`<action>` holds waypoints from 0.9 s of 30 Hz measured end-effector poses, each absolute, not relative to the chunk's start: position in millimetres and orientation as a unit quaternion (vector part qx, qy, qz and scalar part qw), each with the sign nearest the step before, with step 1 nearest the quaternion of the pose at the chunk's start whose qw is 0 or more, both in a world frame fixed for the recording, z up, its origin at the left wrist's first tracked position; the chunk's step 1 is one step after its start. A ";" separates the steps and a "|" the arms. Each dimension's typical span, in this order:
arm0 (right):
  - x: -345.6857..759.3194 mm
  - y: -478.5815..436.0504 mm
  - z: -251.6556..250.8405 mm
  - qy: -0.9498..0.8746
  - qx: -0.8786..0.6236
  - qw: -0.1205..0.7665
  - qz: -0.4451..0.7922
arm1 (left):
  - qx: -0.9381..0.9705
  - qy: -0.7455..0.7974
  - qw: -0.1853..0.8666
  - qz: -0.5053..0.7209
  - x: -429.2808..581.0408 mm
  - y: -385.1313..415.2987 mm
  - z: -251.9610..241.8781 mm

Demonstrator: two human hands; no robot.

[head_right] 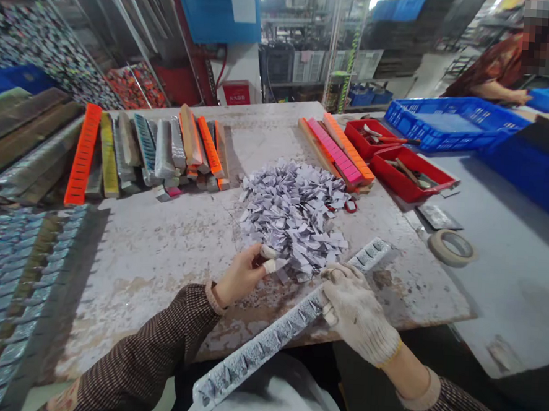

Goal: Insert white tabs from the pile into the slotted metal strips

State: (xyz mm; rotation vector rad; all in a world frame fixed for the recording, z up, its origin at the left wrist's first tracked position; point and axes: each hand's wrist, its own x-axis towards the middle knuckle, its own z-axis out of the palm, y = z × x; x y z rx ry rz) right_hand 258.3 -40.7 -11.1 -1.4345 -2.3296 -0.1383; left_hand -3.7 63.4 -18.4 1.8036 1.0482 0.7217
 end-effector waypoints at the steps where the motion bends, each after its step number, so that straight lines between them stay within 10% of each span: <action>1: 260.2 -41.9 -10.3 -0.830 -0.516 0.209 -0.042 | 0.708 0.412 0.487 0.302 -5.4 60.0 -15.8; 10: 217.5 -45.9 23.6 -0.748 -0.523 0.401 0.081 | 0.496 0.284 0.761 0.307 12.2 16.2 30.1; 21: 205.1 -82.2 25.7 -0.679 -0.528 0.483 0.164 | 0.792 0.220 0.512 0.250 4.8 -10.1 45.3; 27: 217.5 -116.1 17.0 -0.655 -0.555 0.472 0.201 | 0.791 0.035 0.547 0.271 16.9 -33.3 59.1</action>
